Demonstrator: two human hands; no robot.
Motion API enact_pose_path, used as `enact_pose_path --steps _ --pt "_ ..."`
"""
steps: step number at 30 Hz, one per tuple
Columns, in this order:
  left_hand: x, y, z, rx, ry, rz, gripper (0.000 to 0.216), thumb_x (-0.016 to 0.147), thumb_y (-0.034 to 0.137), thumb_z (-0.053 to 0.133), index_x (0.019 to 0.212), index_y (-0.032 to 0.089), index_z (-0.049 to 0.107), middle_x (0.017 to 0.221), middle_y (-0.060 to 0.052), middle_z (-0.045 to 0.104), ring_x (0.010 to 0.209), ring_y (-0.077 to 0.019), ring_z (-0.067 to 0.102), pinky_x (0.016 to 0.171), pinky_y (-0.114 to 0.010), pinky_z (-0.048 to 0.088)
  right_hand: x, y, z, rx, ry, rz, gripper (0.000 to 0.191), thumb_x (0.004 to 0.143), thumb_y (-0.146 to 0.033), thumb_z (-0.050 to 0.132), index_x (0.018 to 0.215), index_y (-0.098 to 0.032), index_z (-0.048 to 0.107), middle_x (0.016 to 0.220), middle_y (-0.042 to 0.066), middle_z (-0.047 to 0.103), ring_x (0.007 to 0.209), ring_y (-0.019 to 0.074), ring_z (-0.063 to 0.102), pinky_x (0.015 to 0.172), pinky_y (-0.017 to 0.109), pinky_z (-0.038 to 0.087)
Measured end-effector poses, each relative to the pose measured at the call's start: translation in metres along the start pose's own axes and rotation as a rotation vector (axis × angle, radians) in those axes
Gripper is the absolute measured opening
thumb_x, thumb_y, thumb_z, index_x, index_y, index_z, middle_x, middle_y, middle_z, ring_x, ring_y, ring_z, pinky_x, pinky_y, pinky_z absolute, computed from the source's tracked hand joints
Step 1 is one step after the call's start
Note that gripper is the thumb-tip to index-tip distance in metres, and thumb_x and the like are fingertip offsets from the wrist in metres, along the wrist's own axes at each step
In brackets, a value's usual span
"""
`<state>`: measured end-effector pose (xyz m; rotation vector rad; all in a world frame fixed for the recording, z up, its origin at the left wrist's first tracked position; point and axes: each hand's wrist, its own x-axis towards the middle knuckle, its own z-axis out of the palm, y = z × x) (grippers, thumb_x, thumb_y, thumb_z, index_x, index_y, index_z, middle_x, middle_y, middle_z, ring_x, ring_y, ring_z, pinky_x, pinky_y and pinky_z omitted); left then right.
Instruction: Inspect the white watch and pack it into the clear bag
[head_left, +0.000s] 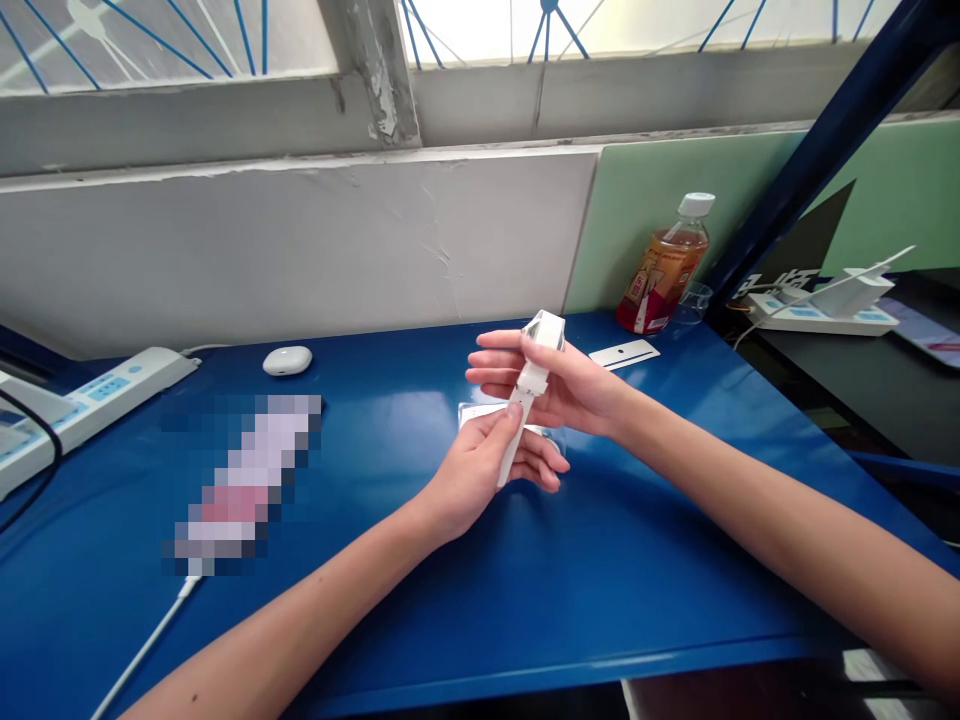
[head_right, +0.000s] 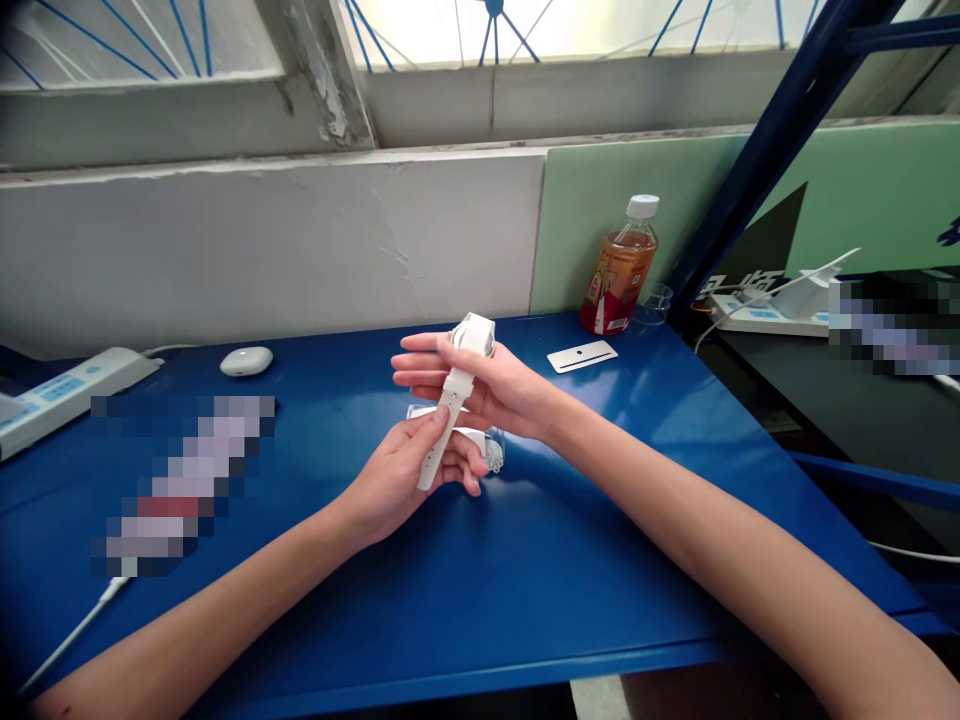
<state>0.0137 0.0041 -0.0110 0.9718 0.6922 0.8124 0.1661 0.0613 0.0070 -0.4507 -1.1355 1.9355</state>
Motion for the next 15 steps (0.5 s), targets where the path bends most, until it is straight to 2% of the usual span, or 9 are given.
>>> enact_pose_path --steps 3,6,9,12,13,15 --pt "0.0008 -0.0006 -0.0007 0.009 -0.013 -0.013 0.048 0.094 0.052 0.058 0.087 0.006 0.069 0.08 -0.013 0.071 0.064 -0.0168 0.068 0.066 -0.028 0.054 -0.0014 -0.0035 0.0022 -0.028 -0.112 0.042 0.028 0.094 -0.024 0.06 0.12 -0.018 0.068 0.123 0.008 0.072 0.121 0.0211 0.063 0.109 0.036 0.045" --pt "0.0001 -0.0017 -0.0016 -0.032 -0.108 -0.05 0.042 0.092 0.048 0.063 0.095 0.007 0.07 0.088 -0.013 0.073 0.072 -0.0193 0.071 0.071 -0.03 0.056 -0.0012 -0.005 0.0006 -0.005 -0.122 0.05 0.028 0.095 -0.016 0.055 0.121 -0.014 0.066 0.125 0.01 0.071 0.119 0.0201 0.064 0.104 0.032 0.049" --pt "-0.0013 -0.0027 -0.0023 -0.023 -0.192 -0.083 0.038 0.089 0.044 0.069 0.103 0.008 0.07 0.092 -0.014 0.074 0.081 -0.0226 0.073 0.078 -0.034 0.057 -0.0009 -0.0047 -0.0014 0.005 -0.111 0.087 0.032 0.097 -0.018 0.055 0.128 -0.018 0.059 0.125 0.009 0.071 0.094 0.0157 0.073 0.08 0.024 0.06" --pt "-0.0022 -0.0033 -0.0031 0.009 -0.202 -0.086 0.032 0.091 0.039 0.069 0.104 0.01 0.07 0.094 -0.013 0.076 0.086 -0.024 0.074 0.085 -0.037 0.056 -0.0008 -0.0043 -0.0017 0.02 -0.1 0.094 0.038 0.1 -0.027 0.052 0.138 -0.027 0.048 0.117 0.005 0.074 0.061 0.0076 0.069 0.052 0.016 0.055" --pt "-0.0022 -0.0033 -0.0032 0.013 -0.192 -0.08 0.03 0.091 0.037 0.068 0.104 0.01 0.07 0.093 -0.013 0.076 0.086 -0.0243 0.074 0.085 -0.038 0.056 -0.0006 -0.0043 -0.0014 0.027 -0.093 0.098 0.037 0.102 -0.029 0.049 0.139 -0.028 0.046 0.114 0.005 0.074 0.058 0.0073 0.068 0.05 0.016 0.054" --pt "-0.0018 -0.0028 -0.0029 0.017 -0.15 -0.059 0.028 0.093 0.034 0.066 0.104 0.009 0.07 0.095 -0.014 0.076 0.086 -0.0248 0.075 0.085 -0.039 0.057 0.0 -0.0046 -0.0007 0.048 -0.08 0.112 0.034 0.103 -0.033 0.043 0.135 -0.023 0.05 0.115 0.008 0.074 0.071 0.0119 0.073 0.06 0.02 0.059"
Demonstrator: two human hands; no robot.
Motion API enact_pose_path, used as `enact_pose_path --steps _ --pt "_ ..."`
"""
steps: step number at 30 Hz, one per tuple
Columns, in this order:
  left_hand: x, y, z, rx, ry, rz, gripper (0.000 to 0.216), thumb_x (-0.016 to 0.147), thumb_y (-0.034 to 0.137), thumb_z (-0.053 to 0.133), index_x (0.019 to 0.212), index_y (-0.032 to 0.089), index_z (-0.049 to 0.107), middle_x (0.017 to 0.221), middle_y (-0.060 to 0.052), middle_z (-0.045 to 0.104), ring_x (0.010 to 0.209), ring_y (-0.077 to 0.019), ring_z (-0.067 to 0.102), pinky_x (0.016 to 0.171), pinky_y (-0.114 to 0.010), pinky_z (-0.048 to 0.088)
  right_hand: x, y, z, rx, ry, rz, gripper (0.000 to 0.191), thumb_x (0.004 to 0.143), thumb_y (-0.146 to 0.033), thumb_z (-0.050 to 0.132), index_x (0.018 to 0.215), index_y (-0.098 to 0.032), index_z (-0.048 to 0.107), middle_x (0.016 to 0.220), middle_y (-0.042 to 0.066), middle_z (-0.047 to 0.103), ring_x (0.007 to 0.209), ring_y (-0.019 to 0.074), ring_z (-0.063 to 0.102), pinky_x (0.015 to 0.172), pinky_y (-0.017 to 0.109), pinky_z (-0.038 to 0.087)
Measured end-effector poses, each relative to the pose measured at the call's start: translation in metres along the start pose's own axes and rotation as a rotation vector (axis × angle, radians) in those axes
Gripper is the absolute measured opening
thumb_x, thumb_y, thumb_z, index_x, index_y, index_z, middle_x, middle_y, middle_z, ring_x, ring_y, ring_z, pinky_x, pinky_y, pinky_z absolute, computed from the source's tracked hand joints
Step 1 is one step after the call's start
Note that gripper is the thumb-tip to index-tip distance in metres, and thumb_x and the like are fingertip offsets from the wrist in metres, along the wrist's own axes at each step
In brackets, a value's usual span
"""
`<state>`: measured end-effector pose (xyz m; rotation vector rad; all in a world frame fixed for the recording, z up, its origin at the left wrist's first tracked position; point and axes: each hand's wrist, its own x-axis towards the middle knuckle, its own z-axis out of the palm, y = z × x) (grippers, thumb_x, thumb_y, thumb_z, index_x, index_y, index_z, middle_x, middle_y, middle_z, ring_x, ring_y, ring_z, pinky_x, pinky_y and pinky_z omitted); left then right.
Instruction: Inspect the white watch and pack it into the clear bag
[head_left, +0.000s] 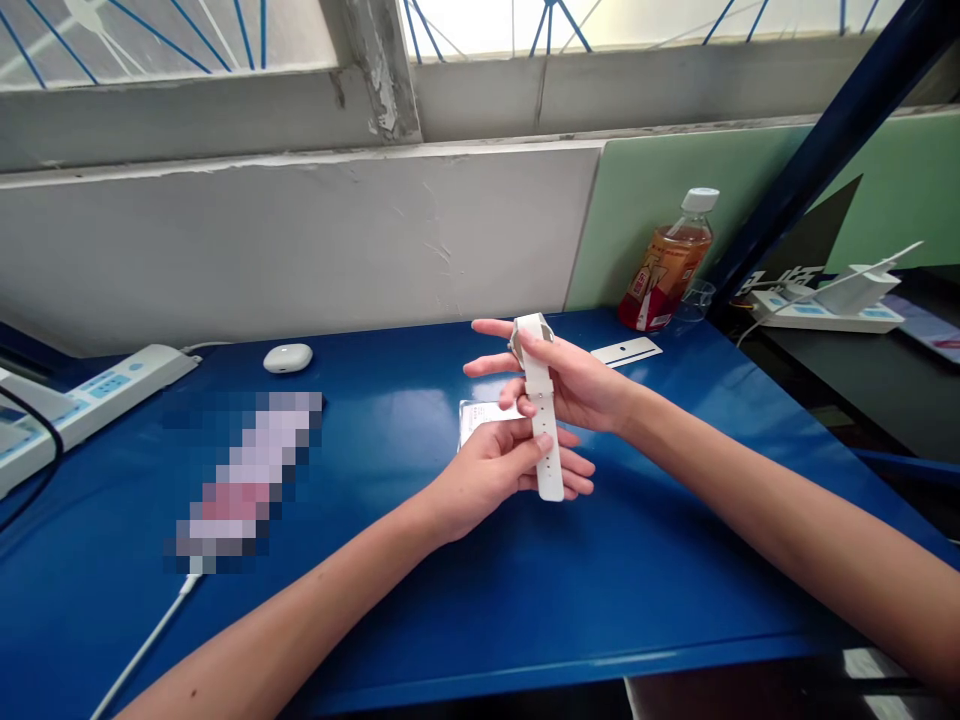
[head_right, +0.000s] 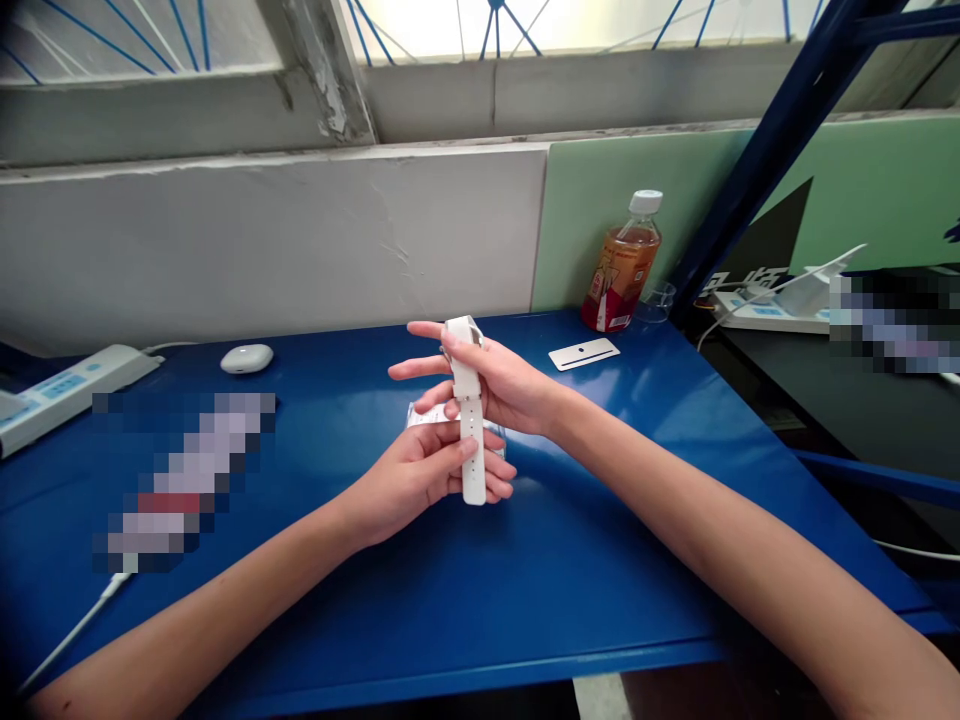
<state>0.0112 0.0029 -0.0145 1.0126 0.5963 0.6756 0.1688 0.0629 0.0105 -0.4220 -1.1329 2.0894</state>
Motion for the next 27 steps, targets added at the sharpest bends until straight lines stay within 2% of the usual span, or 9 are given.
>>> enact_pose_path --steps 3,5,11,15,18,22,27 --pt "0.001 0.002 0.001 -0.009 0.089 0.044 0.027 0.093 0.032 0.066 0.106 0.008 0.069 0.099 -0.015 0.076 0.088 -0.0256 0.074 0.084 -0.039 0.057 0.001 0.0 0.0 0.011 0.013 0.009 0.032 0.103 -0.028 0.041 0.125 -0.013 0.059 0.122 0.013 0.071 0.103 0.0199 0.071 0.087 0.03 0.059" --pt "0.002 0.002 0.001 -0.022 0.118 0.055 0.029 0.093 0.033 0.066 0.106 0.008 0.07 0.1 -0.016 0.075 0.09 -0.0262 0.074 0.084 -0.039 0.057 0.001 0.0 0.0 -0.006 0.017 0.008 0.029 0.101 -0.022 0.046 0.123 -0.011 0.061 0.125 0.013 0.07 0.109 0.0197 0.069 0.096 0.031 0.055" --pt "0.002 0.003 0.0 -0.011 0.109 0.049 0.031 0.09 0.037 0.069 0.097 0.007 0.071 0.093 -0.016 0.075 0.084 -0.0277 0.075 0.075 -0.038 0.059 0.001 0.002 -0.007 -0.045 0.006 -0.031 0.031 0.095 -0.015 0.055 0.126 -0.015 0.06 0.129 0.012 0.068 0.107 0.0197 0.07 0.092 0.031 0.057" --pt "0.001 0.004 -0.001 0.011 0.085 0.042 0.032 0.091 0.035 0.067 0.103 0.006 0.068 0.097 -0.018 0.075 0.091 -0.0307 0.074 0.082 -0.042 0.058 0.001 0.002 -0.01 -0.055 -0.016 -0.012 0.029 0.094 -0.017 0.056 0.121 -0.013 0.064 0.124 0.013 0.07 0.103 0.0201 0.072 0.093 0.032 0.056" --pt "0.002 0.004 -0.002 0.011 0.088 0.037 0.032 0.09 0.035 0.068 0.106 0.006 0.068 0.101 -0.02 0.075 0.096 -0.0321 0.073 0.087 -0.044 0.057 0.001 0.0 -0.01 -0.009 -0.029 0.0 0.03 0.092 -0.013 0.051 0.119 -0.011 0.064 0.117 0.012 0.073 0.101 0.0201 0.072 0.093 0.032 0.056" --pt "0.004 0.003 -0.003 -0.01 0.077 0.043 0.033 0.089 0.035 0.07 0.106 0.007 0.067 0.101 -0.019 0.076 0.096 -0.0318 0.074 0.087 -0.044 0.057 0.0 -0.001 -0.009 0.067 -0.032 0.02 0.039 0.088 -0.013 0.042 0.123 -0.012 0.061 0.112 0.01 0.074 0.093 0.0197 0.072 0.087 0.033 0.057" --pt "0.005 0.003 -0.002 -0.015 0.103 0.009 0.032 0.089 0.035 0.068 0.103 0.006 0.068 0.1 -0.02 0.075 0.095 -0.0315 0.074 0.086 -0.043 0.057 0.001 -0.001 -0.005 0.087 -0.011 0.024 0.041 0.094 -0.02 0.033 0.121 -0.011 0.062 0.113 0.012 0.074 0.096 0.0215 0.072 0.093 0.038 0.054"
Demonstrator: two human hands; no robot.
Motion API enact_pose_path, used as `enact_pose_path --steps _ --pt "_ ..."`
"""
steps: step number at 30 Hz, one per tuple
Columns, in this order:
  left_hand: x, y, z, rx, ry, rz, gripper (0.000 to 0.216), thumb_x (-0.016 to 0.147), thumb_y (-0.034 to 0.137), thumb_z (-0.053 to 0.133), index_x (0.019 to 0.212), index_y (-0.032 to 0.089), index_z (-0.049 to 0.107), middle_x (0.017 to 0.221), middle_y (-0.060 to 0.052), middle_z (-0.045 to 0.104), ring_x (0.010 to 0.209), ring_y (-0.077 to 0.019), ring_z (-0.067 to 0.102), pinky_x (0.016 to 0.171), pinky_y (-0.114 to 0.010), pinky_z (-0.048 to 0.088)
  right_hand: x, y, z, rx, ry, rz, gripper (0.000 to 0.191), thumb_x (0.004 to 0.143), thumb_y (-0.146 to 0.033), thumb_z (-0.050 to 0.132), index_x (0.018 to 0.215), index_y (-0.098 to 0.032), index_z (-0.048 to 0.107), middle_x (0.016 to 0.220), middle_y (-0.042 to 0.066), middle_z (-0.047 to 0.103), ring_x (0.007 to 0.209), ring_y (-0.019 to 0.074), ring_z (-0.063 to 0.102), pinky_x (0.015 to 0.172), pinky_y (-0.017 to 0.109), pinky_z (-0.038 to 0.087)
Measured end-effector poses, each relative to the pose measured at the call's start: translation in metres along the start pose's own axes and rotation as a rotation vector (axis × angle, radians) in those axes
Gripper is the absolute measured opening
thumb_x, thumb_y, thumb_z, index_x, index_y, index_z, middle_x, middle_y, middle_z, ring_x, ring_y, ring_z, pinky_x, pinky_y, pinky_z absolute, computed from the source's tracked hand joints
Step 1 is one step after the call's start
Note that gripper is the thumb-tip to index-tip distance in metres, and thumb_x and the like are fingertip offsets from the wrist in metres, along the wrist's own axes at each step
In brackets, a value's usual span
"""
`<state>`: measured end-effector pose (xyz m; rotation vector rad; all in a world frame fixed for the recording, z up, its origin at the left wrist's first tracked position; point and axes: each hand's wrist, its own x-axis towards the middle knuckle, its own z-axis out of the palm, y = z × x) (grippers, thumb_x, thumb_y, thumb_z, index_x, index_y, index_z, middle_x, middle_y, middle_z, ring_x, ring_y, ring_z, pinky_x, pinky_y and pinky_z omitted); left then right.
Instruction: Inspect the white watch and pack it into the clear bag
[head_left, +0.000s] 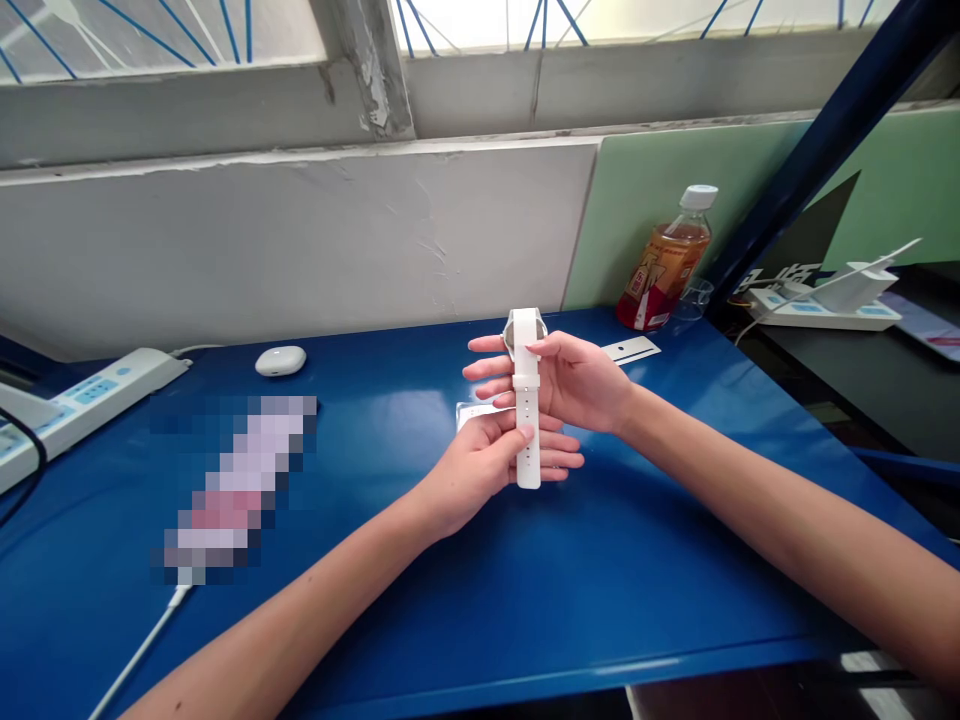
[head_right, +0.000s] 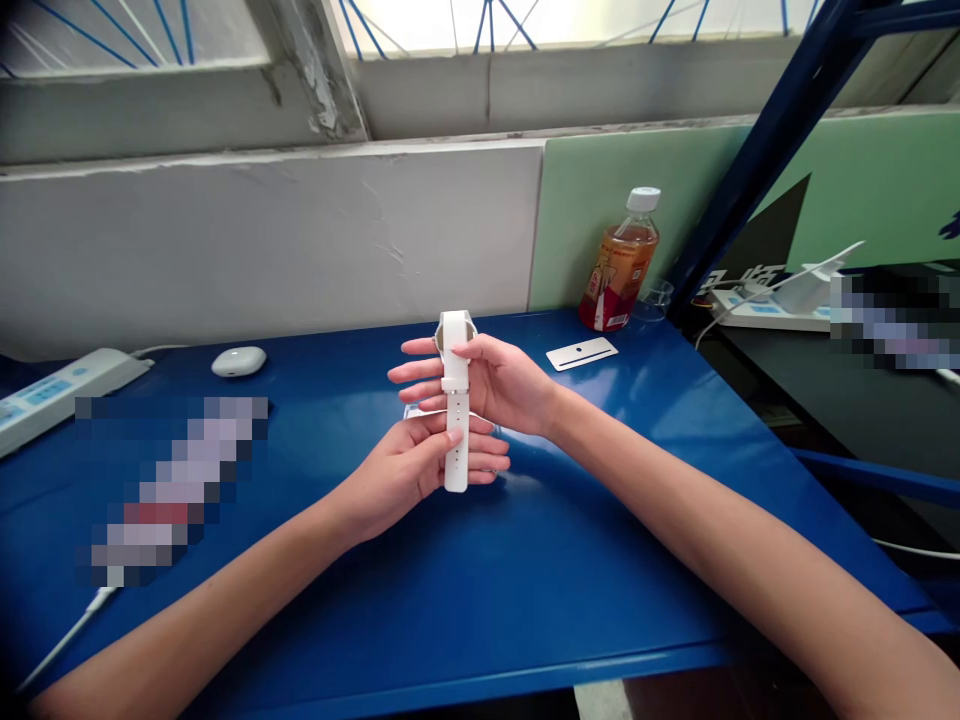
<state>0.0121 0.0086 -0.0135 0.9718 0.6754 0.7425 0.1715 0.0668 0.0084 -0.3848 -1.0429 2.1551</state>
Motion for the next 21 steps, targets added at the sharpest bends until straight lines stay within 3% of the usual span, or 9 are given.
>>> enact_pose_path --steps 4,7,11,16,21 --pt "-0.0004 0.0033 0.0004 -0.009 0.008 -0.017 0.028 0.088 0.033 0.07 0.098 0.007 0.069 0.097 -0.019 0.076 0.09 -0.0304 0.075 0.082 -0.042 0.058 0.0026 0.0017 0.0034 0.006 0.059 0.025 0.056 0.101 -0.049 0.028 0.115 -0.009 0.066 0.117 0.016 0.072 0.107 0.0251 0.069 0.103 0.042 0.048" --pt "-0.0005 0.0065 -0.0002 -0.003 -0.005 -0.008 0.024 0.088 0.031 0.068 0.096 0.008 0.069 0.093 -0.017 0.076 0.086 -0.0284 0.075 0.078 -0.04 0.059 0.0028 0.0045 0.003 -0.019 0.06 0.024 0.062 0.096 -0.061 0.038 0.114 -0.009 0.067 0.117 0.017 0.073 0.111 0.0263 0.067 0.106 0.043 0.045" --pt "-0.0008 0.0077 -0.0006 0.016 -0.027 -0.002 0.027 0.09 0.033 0.066 0.097 0.008 0.071 0.093 -0.016 0.076 0.084 -0.0264 0.075 0.077 -0.038 0.059 0.0005 0.0091 -0.0013 -0.116 0.035 -0.021 0.034 0.092 -0.03 0.062 0.121 -0.013 0.064 0.124 0.013 0.071 0.118 0.0234 0.064 0.107 0.04 0.045" --pt "0.0 0.0046 0.0016 0.008 -0.022 -0.007 0.027 0.089 0.034 0.067 0.094 0.008 0.072 0.091 -0.016 0.076 0.083 -0.0272 0.075 0.078 -0.04 0.059 -0.0001 0.0096 -0.0024 -0.171 0.012 -0.065 0.036 0.087 -0.011 0.062 0.122 -0.014 0.065 0.124 0.011 0.071 0.123 0.0218 0.062 0.11 0.038 0.044" --pt "0.0008 0.0027 0.002 0.015 -0.032 -0.005 0.028 0.089 0.035 0.066 0.093 0.008 0.071 0.092 -0.017 0.075 0.083 -0.0281 0.075 0.079 -0.041 0.058 0.0008 0.0078 0.0003 -0.133 0.032 -0.079 0.04 0.086 -0.008 0.059 0.125 -0.015 0.062 0.124 0.011 0.071 0.121 0.0219 0.064 0.108 0.037 0.047"
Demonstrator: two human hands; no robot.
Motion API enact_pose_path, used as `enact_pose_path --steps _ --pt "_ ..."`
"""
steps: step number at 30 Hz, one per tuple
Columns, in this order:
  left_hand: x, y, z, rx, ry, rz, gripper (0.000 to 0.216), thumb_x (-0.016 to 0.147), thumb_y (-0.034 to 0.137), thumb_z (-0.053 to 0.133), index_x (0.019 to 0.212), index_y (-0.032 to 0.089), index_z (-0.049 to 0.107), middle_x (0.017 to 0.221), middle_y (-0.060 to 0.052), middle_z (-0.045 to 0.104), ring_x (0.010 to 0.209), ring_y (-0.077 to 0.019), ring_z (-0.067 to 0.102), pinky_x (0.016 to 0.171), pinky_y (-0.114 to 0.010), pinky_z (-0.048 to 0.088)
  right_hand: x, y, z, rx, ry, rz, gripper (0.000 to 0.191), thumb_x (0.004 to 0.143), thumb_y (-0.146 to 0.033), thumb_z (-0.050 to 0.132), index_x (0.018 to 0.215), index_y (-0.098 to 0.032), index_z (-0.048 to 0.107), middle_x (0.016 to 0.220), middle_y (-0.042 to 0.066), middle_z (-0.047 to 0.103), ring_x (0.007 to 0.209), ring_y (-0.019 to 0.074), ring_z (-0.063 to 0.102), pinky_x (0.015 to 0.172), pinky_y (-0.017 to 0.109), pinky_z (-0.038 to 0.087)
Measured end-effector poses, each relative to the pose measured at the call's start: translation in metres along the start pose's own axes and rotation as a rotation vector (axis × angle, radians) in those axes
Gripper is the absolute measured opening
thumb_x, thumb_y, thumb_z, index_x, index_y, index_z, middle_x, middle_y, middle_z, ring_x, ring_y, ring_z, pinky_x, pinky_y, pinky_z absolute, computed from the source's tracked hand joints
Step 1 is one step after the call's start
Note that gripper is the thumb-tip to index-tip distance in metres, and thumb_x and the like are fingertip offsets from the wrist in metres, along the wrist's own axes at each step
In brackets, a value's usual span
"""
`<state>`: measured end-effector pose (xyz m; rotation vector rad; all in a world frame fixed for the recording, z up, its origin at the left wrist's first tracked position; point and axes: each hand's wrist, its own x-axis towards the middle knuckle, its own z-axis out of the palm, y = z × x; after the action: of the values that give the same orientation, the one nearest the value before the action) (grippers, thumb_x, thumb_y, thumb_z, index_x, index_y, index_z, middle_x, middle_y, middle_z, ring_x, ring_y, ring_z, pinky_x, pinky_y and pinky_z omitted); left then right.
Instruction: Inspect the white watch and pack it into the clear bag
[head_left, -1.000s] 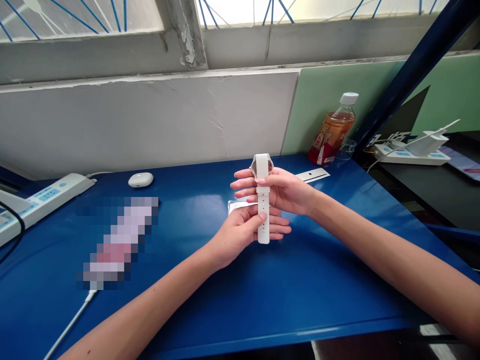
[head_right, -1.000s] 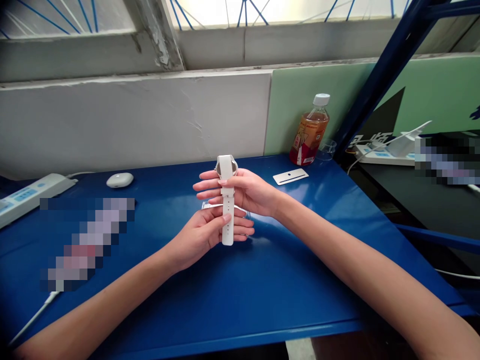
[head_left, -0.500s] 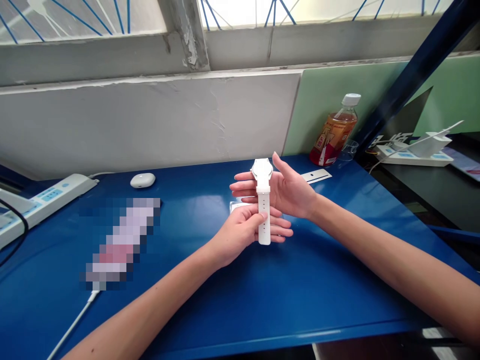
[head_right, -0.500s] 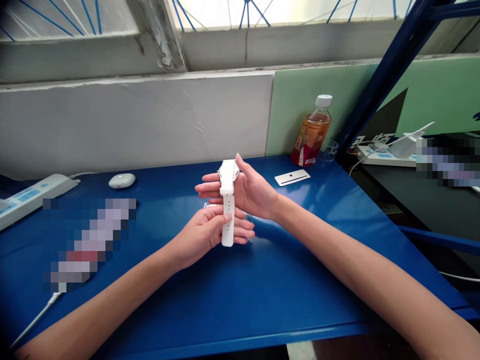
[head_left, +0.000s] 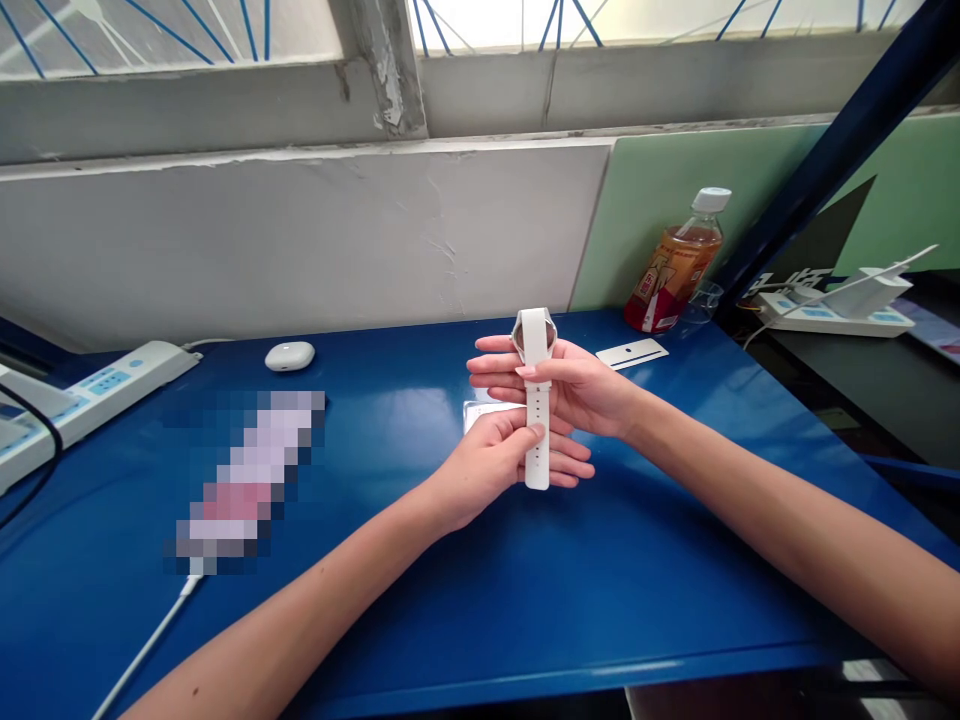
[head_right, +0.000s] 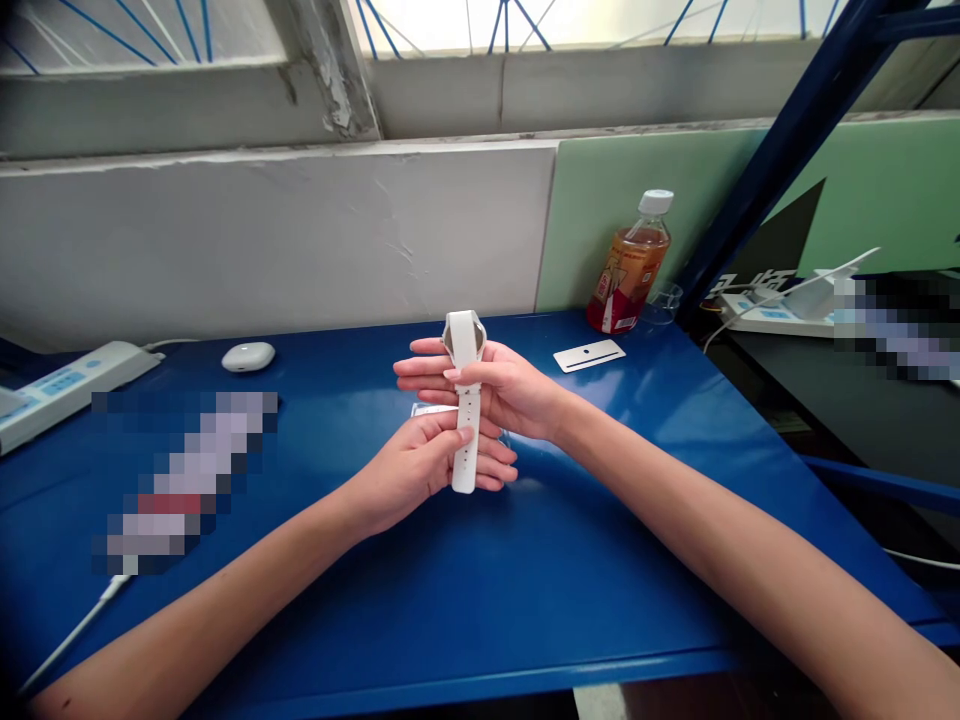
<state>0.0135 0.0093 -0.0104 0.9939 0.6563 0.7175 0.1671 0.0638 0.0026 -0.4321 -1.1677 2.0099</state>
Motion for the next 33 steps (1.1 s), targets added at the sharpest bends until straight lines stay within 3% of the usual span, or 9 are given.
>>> enact_pose_path --steps 6,12,17,21,24,28,33 --pt "0.0 0.0 0.0 -0.004 0.007 -0.017 0.027 0.089 0.034 0.066 0.092 0.008 0.072 0.091 -0.017 0.076 0.083 -0.028 0.074 0.079 -0.041 0.057 0.001 0.0 -0.001 0.053 0.0 0.017 0.041 0.088 -0.007 0.054 0.128 -0.014 0.058 0.121 0.011 0.072 0.115 0.0225 0.067 0.101 0.036 0.053" --pt "0.0 0.001 0.001 -0.013 0.044 -0.022 0.028 0.089 0.033 0.067 0.095 0.007 0.071 0.093 -0.017 0.075 0.083 -0.0271 0.074 0.079 -0.041 0.058 -0.001 -0.004 0.003 0.023 0.039 0.03 0.037 0.085 -0.01 0.054 0.121 -0.015 0.064 0.117 0.01 0.074 0.109 0.021 0.069 0.1 0.036 0.053" --pt "0.0 -0.001 0.0 -0.027 0.063 -0.036 0.025 0.09 0.031 0.066 0.097 0.007 0.069 0.093 -0.017 0.075 0.084 -0.0278 0.075 0.079 -0.041 0.058 -0.001 -0.007 0.005 0.065 0.051 0.055 0.036 0.095 -0.032 0.045 0.122 -0.017 0.063 0.113 0.01 0.075 0.105 0.0226 0.071 0.101 0.04 0.05" --pt "0.0 -0.003 -0.002 -0.052 0.057 -0.029 0.027 0.09 0.032 0.067 0.099 0.007 0.068 0.094 -0.018 0.075 0.085 -0.0287 0.075 0.08 -0.041 0.058 -0.001 -0.007 0.005 0.108 0.029 0.067 0.055 0.097 -0.056 0.033 0.124 -0.016 0.06 0.111 0.011 0.074 0.101 0.0242 0.071 0.1 0.042 0.048" --pt "-0.001 -0.003 -0.003 -0.066 0.063 -0.027 0.029 0.088 0.034 0.07 0.099 0.007 0.067 0.094 -0.019 0.075 0.084 -0.0291 0.075 0.079 -0.041 0.058 0.0 -0.008 0.005 0.126 0.048 0.078 0.061 0.098 -0.058 0.024 0.123 -0.016 0.061 0.11 0.011 0.074 0.097 0.0238 0.07 0.099 0.043 0.048" --pt "-0.001 0.001 -0.003 -0.091 0.094 -0.059 0.027 0.09 0.031 0.068 0.1 0.006 0.068 0.09 -0.017 0.076 0.082 -0.0261 0.075 0.08 -0.038 0.057 0.001 -0.01 0.003 0.166 0.105 0.032 0.05 0.099 -0.047 0.03 0.113 -0.015 0.065 0.089 0.007 0.073 0.079 0.0188 0.068 0.088 0.037 0.053" --pt "-0.004 0.011 -0.005 -0.278 0.127 -0.054 0.05 0.1 0.047 0.043 0.107 0.004 0.069 0.098 -0.021 0.076 0.088 -0.0283 0.075 0.084 -0.038 0.056 0.006 -0.01 -0.003 0.274 0.305 -0.178 0.017 0.093 -0.036 0.057 0.086 -0.022 0.064 0.076 -0.001 0.069 0.072 0.0122 0.067 0.085 0.028 0.055"
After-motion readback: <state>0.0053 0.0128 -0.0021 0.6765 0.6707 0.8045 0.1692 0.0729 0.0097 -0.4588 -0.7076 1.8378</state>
